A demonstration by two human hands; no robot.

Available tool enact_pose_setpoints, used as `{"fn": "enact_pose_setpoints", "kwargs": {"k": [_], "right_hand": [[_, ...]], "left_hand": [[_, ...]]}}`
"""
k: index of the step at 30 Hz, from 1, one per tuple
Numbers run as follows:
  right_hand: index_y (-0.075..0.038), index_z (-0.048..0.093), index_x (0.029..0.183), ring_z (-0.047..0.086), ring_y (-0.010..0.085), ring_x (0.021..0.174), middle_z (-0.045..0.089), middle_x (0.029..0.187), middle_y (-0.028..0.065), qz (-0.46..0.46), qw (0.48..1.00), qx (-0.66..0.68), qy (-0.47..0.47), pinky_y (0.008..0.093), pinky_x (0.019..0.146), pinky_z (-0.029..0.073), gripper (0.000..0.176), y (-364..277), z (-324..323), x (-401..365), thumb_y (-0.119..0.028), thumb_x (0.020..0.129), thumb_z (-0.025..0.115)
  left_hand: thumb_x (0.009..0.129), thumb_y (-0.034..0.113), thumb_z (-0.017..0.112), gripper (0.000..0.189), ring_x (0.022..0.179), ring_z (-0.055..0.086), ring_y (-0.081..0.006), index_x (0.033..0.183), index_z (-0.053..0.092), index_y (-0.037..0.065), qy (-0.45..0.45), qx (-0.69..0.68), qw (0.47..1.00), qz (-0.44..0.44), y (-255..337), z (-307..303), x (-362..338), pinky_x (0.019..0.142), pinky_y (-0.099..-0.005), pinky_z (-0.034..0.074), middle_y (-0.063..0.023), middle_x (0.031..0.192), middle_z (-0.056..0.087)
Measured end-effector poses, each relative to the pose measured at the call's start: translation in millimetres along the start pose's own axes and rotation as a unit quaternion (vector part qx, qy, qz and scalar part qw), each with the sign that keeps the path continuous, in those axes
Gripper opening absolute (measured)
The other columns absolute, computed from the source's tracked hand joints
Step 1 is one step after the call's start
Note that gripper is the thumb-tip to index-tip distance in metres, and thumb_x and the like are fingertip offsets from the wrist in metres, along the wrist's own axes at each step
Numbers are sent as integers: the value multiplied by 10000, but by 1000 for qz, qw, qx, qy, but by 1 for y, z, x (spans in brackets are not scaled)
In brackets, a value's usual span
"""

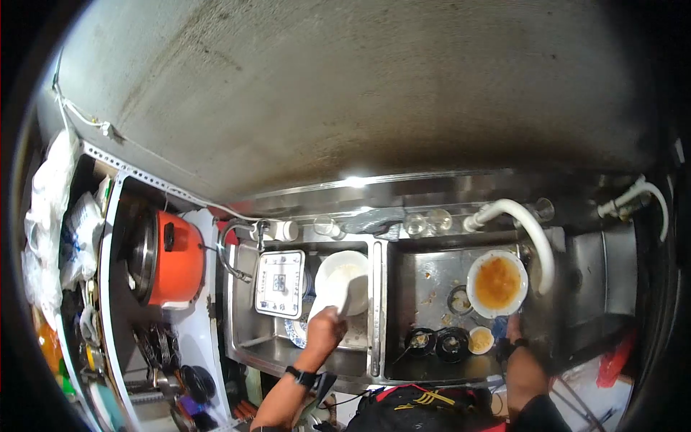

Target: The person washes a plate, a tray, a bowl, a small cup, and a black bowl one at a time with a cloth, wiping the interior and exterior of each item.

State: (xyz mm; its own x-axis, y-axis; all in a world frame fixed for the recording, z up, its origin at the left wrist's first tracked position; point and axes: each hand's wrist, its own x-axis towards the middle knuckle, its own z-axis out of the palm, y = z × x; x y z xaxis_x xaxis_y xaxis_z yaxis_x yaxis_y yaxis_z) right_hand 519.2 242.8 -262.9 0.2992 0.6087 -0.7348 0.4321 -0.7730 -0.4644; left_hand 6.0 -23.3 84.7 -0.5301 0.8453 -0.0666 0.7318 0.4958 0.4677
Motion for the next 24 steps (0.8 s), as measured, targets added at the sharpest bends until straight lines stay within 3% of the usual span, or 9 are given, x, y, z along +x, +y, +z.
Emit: {"fn": "enact_pose_setpoints", "kwargs": {"k": [1,4,6,10,11,15,19,22,24], "right_hand": [[-28,606,1203,649,329,1024,670,1119,170,10,999,-36,37,484,788,540,592,10,4,15,-513,1009,328],[20,616,1153,625,345,1100,647,1174,228,-43,982,-97,-155,459,886,491,408,26,3,44,-296,1002,408],[5,695,1043,650,183,811,721,927,79,-205,854,-420,-229,377,795,502,531,-39,-8,-14,-468,996,460],[-35,698,922,641,210,687,684,747,66,-236,910,-282,-189,383,659,499,473,-7,-1,35,-462,987,506],[-99,654,801,571,179,556,591,626,38,58,939,26,-339,356,534,455,383,-21,-2,17,-417,985,547],[-156,583,729,498,154,483,517,578,14,105,920,10,-378,316,456,396,341,-21,0,36,-396,972,585],[-145,668,1091,607,203,674,615,795,21,163,863,175,-445,334,625,523,220,2,-9,42,-307,983,565],[-149,665,1091,622,193,730,645,857,11,-15,964,-195,-183,356,649,532,201,-49,-10,-62,-291,973,584],[-104,677,1022,630,196,700,672,884,54,148,903,301,-268,371,591,526,355,-13,-15,-32,-436,947,576]], "left_hand": [[728,66,673,151,783,628,-396,857,615,12,-3,34,999,42,-13,19,5,683,-473,519,-203,808,621],[781,60,588,129,799,626,-340,904,584,21,-44,111,988,97,-34,59,20,662,-437,535,-150,823,606],[798,69,568,138,809,624,-333,929,579,26,-50,130,985,100,-48,81,30,656,-430,535,-142,838,601],[826,99,538,170,846,622,-306,983,568,41,-93,178,972,121,-64,104,42,648,-404,536,-118,885,595],[826,99,538,170,846,622,-306,983,568,41,-91,177,973,113,-68,108,44,648,-404,536,-118,885,595],[823,128,544,179,851,619,-261,989,572,66,-84,204,966,135,-77,125,44,640,-378,530,-90,878,582],[826,161,549,185,869,607,-240,992,576,84,-79,206,966,137,-82,140,35,625,-371,521,-80,899,578],[834,179,546,184,893,591,-250,990,578,88,-76,231,957,157,-100,171,20,629,-388,512,-79,926,576],[846,189,541,190,926,573,-258,1001,584,87,-80,233,960,131,-103,182,17,671,-411,500,-82,961,578]]}}
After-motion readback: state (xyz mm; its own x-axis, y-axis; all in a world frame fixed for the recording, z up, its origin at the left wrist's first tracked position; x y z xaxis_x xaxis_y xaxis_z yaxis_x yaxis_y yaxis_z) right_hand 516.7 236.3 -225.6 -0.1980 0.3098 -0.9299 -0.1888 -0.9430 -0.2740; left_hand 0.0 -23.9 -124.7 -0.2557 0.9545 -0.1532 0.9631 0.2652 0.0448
